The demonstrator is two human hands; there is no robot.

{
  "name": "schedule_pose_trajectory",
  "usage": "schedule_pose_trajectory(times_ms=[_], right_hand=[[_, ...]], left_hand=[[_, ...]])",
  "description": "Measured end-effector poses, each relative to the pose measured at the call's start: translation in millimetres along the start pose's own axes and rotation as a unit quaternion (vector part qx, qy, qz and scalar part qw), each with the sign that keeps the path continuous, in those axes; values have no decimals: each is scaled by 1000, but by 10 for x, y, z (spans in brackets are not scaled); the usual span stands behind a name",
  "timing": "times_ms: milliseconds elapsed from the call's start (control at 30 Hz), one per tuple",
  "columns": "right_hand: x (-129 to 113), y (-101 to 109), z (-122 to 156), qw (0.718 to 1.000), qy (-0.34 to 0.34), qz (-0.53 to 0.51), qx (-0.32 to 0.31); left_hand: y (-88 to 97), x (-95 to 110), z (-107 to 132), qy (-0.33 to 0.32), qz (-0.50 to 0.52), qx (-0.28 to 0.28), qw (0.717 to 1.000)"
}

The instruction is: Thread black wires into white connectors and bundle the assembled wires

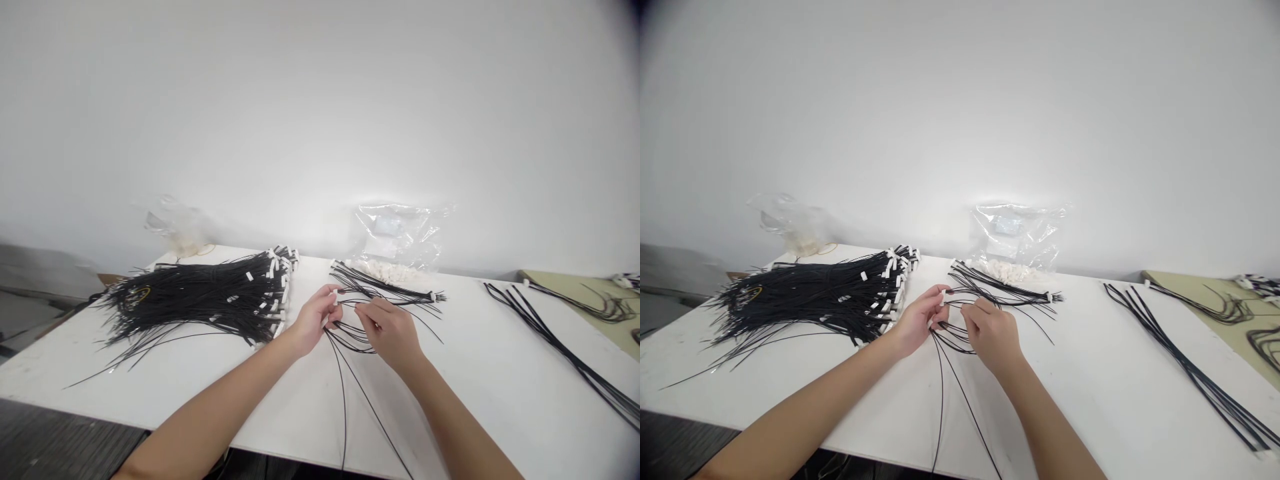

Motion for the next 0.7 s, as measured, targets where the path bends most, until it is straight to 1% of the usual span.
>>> schedule_pose_trajectory(times_ms=[133,267,333,533,700], right_hand=[[-63,27,-26,990,73,120,21],[-94,40,-42,978,106,178,15],[-106,49,-47,975,114,192,10],[-154,87,-74,969,130,209,24],[-145,74,-69,970,120,209,23]], left_hand=[[13,-17,-21,-5,-18,-2,1000],[10,-13,-19,-10,-24,-2,1000],[7,-9,-17,-10,-27,0,1000],[2,-6,-21,-9,-38,15,999],[2,-9,-18,-10,-37,15,999]])
Point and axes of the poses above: each hand's wrist, its own z-axis away from the middle knuckle, its own y-axis out of the back of the hand, x = y × z, the point moved 4 cm from there along -z, towards the middle knuckle, and after that the axes turned 11 degrees about y, right-handed, at the moved point
